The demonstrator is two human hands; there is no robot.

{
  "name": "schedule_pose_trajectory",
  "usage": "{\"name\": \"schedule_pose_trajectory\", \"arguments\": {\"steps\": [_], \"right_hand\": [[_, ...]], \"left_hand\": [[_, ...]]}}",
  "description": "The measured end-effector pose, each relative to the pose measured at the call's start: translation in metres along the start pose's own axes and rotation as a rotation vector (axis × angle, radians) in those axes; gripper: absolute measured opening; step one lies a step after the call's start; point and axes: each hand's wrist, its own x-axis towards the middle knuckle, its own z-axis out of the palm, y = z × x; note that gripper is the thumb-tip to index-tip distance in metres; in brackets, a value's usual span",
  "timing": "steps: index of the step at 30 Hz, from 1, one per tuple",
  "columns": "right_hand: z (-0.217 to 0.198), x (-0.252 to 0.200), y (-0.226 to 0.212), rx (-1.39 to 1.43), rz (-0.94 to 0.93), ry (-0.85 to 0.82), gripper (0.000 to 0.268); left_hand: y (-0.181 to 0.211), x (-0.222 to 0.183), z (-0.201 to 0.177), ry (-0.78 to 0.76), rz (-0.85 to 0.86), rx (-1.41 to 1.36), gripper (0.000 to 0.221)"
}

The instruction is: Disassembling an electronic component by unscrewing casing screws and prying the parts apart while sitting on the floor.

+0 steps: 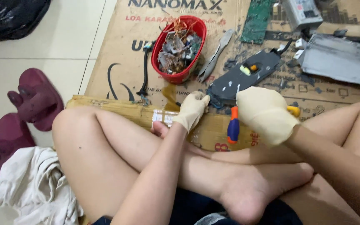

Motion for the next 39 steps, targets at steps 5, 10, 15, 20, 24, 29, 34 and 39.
{"name": "schedule_pose_trajectory", "arguments": {"steps": [5,10,15,20,24,29,34,39], "right_hand": [[0.032,0.069,0.036,0.229,0.082,-0.267,0.047],[0.023,0.072,0.053,0.375,0.053,-0.411,0.047],[0.001,0.043,0.049,0.767,0.142,-0.527,0.028],[0.000,0.045,0.053,0.929,0.202,-0.657,0.027],[0.015,0.070,0.068,1.103,0.261,-1.069,0.033],[0.043,0.064,0.059,0.784,0.136,-0.629,0.041],[0.035,0.029,0.015,0.099,0.038,-0.188,0.035],[0.071,0.052,0.032,0.173,-0.001,-0.087,0.032]], "left_hand": [[0.005,0.002,0.006,0.027,-0.042,-0.021,0.022],[0.011,-0.007,0.006,0.048,-0.045,-0.014,0.023],[-0.004,0.009,0.010,0.064,-0.020,-0.023,0.019],[-0.005,0.010,0.008,0.044,0.013,-0.017,0.020],[-0.004,0.008,0.006,0.045,0.008,0.023,0.020],[-0.004,0.011,0.008,0.045,0.006,0.052,0.019],[-0.001,0.009,0.008,0.059,0.000,0.013,0.019],[0.006,-0.008,0.002,0.026,0.006,0.066,0.026]]}}
